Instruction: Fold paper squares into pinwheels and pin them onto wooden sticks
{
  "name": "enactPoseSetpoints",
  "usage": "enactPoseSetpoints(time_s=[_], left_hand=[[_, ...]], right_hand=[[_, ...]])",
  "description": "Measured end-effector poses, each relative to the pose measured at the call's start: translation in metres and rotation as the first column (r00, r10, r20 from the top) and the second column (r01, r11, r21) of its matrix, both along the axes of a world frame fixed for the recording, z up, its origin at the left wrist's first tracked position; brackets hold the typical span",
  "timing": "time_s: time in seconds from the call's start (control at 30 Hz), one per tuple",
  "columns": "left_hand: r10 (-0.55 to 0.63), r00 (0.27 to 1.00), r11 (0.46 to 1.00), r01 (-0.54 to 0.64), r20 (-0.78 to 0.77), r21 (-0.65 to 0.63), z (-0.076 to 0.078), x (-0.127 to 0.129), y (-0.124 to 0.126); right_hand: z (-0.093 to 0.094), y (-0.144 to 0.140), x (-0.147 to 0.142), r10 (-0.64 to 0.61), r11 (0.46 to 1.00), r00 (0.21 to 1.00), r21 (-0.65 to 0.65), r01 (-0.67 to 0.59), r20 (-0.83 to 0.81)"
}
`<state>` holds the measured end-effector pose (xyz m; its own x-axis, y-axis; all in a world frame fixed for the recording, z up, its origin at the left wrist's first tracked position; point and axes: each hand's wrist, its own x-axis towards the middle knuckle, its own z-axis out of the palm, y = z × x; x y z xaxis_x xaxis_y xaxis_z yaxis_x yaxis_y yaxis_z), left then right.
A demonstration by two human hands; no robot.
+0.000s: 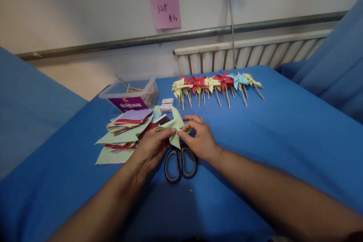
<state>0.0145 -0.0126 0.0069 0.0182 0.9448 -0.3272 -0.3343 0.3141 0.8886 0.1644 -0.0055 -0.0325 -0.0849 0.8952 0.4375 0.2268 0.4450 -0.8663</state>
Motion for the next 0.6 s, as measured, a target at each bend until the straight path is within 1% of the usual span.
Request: enactPoseSetpoints(time_s=[0.1, 0.27, 0.6], left_hand=[[0.005, 1.000, 1.000, -0.004, 0.019, -0.016, 0.0006, -0.0003, 0.0002], [-0.010, 1.000, 0.999, 0.011, 0.022, -0.032, 0.0003, -0.0003, 0.0001], [-0.038, 0.999, 0.999, 0.039, 0.022, -0.022, -0.0001, -0.0004, -0.0006]], right_hand=[[0.0011, -0.0006, 0.0003, 0.008, 1.000, 1.000, -0.001, -0.008, -0.018], [0.0007, -0.0001, 0.0002, -0.014, 1.000, 1.000, -0.005, 0.013, -0.019], [0.0003, 0.0014, -0.0005, -0.029, 0.999, 0.999, -0.034, 0.029, -0.027]])
